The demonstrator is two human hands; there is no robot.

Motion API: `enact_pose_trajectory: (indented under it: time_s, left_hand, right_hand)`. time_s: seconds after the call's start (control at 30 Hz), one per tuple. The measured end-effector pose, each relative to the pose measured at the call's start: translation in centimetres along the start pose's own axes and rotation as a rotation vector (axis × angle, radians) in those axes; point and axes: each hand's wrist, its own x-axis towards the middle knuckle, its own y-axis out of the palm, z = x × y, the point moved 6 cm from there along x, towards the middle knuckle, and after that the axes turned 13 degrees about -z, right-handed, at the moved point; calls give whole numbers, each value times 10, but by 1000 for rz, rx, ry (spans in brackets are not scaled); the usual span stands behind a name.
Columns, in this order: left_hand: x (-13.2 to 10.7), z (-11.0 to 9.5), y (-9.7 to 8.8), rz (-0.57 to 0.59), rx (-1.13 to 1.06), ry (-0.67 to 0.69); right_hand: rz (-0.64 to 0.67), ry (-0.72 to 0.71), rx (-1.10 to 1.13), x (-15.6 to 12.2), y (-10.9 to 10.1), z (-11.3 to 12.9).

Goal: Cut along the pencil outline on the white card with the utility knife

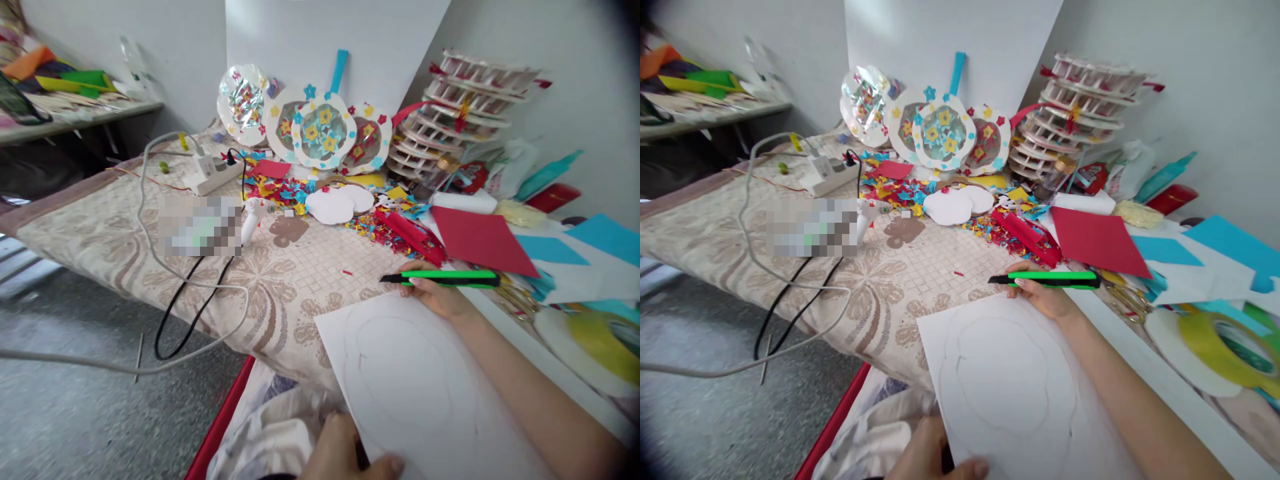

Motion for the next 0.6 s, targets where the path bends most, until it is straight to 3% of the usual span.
enact_pose_trajectory:
  time_s: [0.13,0.3,0.47,0.6]
  left_hand:
    - [8,-40,-17,30,-20,103]
    - [30,-71,-58,-192,71,184]
    - [60,-91,-94,-268,57,308]
    - [77,-107,-132,-355,306,324]
  right_hand:
    - [-76,-20,25,13,3,8]
    - [-93,-45,32,41,23,20]
    - [-101,-65,23,65,44,21]
    - [-137,-91,43,76,55,16]
